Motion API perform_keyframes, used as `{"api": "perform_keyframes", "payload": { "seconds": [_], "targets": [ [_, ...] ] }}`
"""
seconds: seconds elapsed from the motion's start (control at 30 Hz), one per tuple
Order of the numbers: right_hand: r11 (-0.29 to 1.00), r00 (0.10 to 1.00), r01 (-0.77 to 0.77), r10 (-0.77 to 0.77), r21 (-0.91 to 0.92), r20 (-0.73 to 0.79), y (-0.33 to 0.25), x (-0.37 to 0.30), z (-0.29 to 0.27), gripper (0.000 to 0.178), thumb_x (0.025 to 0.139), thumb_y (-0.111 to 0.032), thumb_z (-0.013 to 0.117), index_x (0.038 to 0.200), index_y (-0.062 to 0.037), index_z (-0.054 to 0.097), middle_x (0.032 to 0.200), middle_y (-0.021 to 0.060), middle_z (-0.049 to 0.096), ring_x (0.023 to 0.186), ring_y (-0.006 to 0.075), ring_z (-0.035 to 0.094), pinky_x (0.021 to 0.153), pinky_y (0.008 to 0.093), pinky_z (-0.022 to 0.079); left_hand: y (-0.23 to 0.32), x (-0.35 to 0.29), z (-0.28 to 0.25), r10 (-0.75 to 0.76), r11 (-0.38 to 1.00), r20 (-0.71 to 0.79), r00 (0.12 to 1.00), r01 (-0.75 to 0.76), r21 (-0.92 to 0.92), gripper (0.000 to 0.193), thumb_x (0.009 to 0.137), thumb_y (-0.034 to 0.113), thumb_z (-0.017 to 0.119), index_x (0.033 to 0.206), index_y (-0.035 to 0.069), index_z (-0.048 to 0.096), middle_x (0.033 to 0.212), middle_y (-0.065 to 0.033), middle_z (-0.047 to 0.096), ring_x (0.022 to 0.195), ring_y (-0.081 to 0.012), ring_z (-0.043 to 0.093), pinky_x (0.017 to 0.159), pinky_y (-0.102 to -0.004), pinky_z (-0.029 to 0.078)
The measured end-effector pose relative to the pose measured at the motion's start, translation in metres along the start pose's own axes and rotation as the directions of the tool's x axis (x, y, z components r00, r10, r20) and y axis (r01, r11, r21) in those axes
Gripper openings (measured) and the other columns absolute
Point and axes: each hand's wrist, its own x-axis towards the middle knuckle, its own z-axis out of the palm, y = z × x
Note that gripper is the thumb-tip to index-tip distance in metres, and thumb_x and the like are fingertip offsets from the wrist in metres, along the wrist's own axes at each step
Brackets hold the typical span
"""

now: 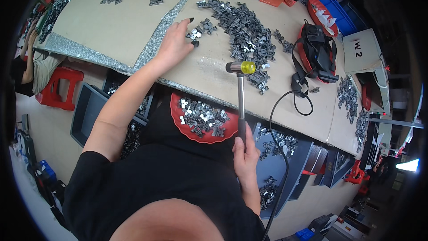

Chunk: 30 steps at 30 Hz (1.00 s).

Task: The person assembles small metal components onto a larger metal template by tapping them into place with a small hammer.

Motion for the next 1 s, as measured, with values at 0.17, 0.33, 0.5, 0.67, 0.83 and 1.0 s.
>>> {"api": "perform_keyframes", "payload": {
  "seconds": [0.17,0.33,0.5,0.67,0.83,1.0],
  "targets": [
    [0.998,0.999,-0.025,0.027,-0.065,0.018,-0.005,0.002,0.0,0.042,0.091,-0.012,0.048,0.131,-0.0043,0.041,0.059,-0.0018,0.05,0.048,0.0024,0.042,0.045,0.0171,0.035,0.024,-0.017,-0.005,0.057,0.974,0.239,0.969,-0.002,-0.227,0.061,0.063,-0.002,0.06,0.12,-0.001,0.04,0.092,-0.0204,0.057,0.091,-0.0374,0.052,0.082,-0.0426,0.043],
    [0.98,0.998,-0.024,0.035,-0.197,0.057,-0.014,0.007,0.0,0.042,0.091,-0.014,0.048,0.131,-0.0059,0.041,0.061,0.0013,0.053,0.053,0.0064,0.048,0.053,0.0209,0.041,0.051,-0.04,-0.006,0.241,0.946,0.369,0.898,-0.131,-0.298,0.067,0.061,-0.005,0.058,0.124,-0.002,0.035,0.093,-0.0216,0.056,0.093,-0.0372,0.05,0.083,-0.0429,0.042],
    [0.94,0.989,-0.069,0.107,-0.334,0.099,-0.014,0.008,0.001,0.041,0.09,-0.014,0.048,0.129,-0.0055,0.042,0.075,0.0188,0.061,0.065,0.0313,0.062,0.058,0.0337,0.046,0.053,-0.039,-0.006,0.221,0.946,0.417,0.881,-0.09,-0.312,0.069,0.061,-0.006,0.059,0.126,-0.002,0.034,0.096,-0.0217,0.056,0.096,-0.0366,0.05,0.085,-0.0419,0.041],
    [0.917,0.982,-0.074,0.135,-0.393,0.131,-0.016,0.008,0.001,0.042,0.09,-0.014,0.048,0.13,-0.0053,0.04,0.077,0.0201,0.061,0.067,0.0339,0.062,0.058,0.036,0.047,0.052,-0.04,-0.006,0.218,0.944,0.421,0.881,-0.081,-0.32,0.07,0.062,-0.006,0.059,0.127,-0.002,0.033,0.097,-0.0225,0.056,0.096,-0.037,0.05,0.085,-0.042,0.041],
    [0.971,0.985,0.13,-0.149,-0.202,-0.084,-0.03,0.0,-0.009,0.042,0.09,-0.015,0.048,0.13,-0.0066,0.04,0.08,0.0216,0.061,0.072,0.0368,0.062,0.061,0.0396,0.047,0.053,-0.04,-0.007,0.219,0.942,0.426,0.878,-0.078,-0.325,0.071,0.062,-0.006,0.058,0.127,-0.002,0.032,0.097,-0.0226,0.055,0.096,-0.0372,0.05,0.085,-0.0422,0.041],
    [0.893,0.983,-0.055,0.126,-0.448,0.131,-0.013,0.011,0.002,0.04,0.089,-0.011,0.047,0.129,-0.0062,0.042,0.092,0.0239,0.06,0.079,0.0379,0.061,0.063,0.0394,0.047,0.053,-0.04,-0.006,0.211,0.945,0.427,0.879,-0.071,-0.32,0.071,0.061,-0.006,0.058,0.127,-0.002,0.031,0.096,-0.0224,0.055,0.096,-0.0376,0.049,0.085,-0.0422,0.041]
  ]
}}
